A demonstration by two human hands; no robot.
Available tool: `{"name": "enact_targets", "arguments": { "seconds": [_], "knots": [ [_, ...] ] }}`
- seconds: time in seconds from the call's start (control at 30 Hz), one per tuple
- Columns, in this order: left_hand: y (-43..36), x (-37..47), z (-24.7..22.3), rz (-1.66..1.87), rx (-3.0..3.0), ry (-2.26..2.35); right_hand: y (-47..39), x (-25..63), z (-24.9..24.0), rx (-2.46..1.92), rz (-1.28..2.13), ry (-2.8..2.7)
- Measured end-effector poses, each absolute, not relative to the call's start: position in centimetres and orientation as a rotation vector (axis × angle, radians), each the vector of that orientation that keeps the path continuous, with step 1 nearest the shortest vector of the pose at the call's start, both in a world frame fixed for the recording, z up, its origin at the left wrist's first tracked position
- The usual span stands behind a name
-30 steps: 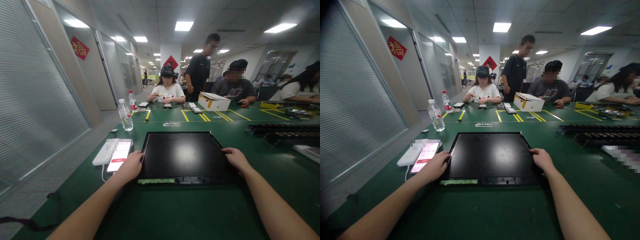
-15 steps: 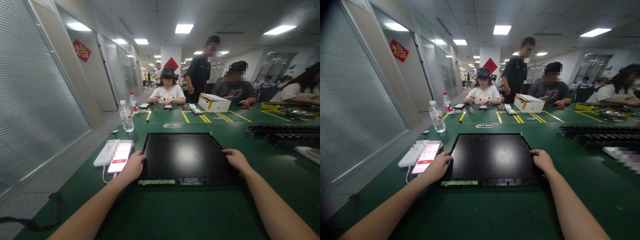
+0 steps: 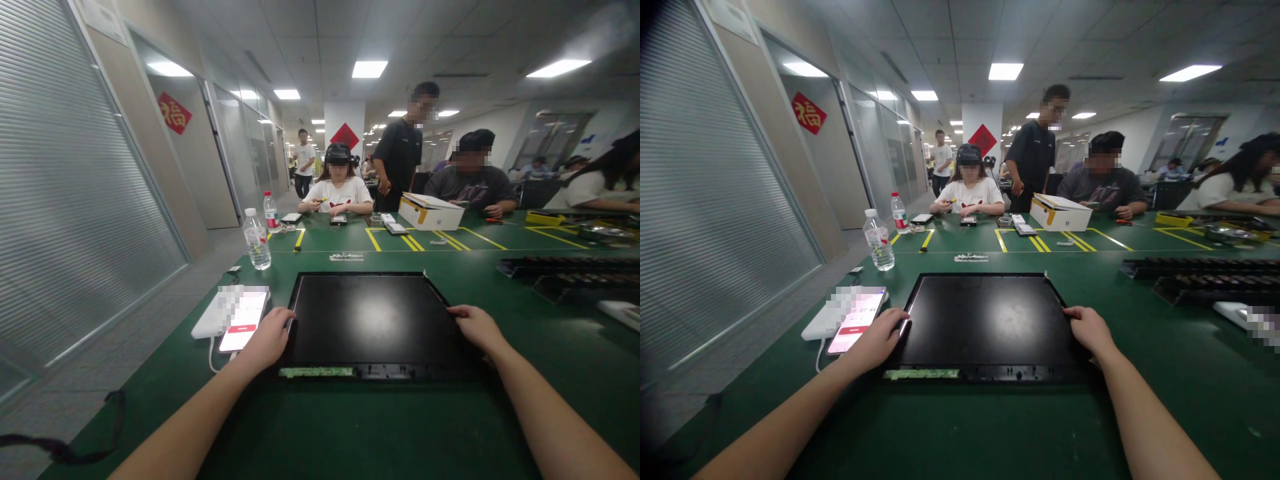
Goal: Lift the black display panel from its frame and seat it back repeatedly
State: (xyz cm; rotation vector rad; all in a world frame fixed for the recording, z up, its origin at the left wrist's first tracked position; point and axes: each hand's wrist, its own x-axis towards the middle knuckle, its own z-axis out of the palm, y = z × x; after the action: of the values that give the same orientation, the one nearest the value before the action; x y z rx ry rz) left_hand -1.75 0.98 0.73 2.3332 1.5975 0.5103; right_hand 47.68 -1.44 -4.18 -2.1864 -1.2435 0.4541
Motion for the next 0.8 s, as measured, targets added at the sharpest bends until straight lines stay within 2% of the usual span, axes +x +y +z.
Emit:
{"name": "enact_targets", "arguments": {
  "seconds": [0.13,0.33,0.8],
  "knots": [
    [0.8,-1.5,0.5,0.474,2.396,1.704,-1.4,47.7,-4.1,-2.176,0.441,-1.260],
    [0.8,-1.2,0.9,0.225,2.390,1.811,-1.5,47.6,-4.0,-2.179,0.401,-1.250],
    [1.6,-1.8,1.4,0.666,2.163,1.662,-1.5,47.9,-4.3,-2.186,0.386,-1.271]
  ]
}}
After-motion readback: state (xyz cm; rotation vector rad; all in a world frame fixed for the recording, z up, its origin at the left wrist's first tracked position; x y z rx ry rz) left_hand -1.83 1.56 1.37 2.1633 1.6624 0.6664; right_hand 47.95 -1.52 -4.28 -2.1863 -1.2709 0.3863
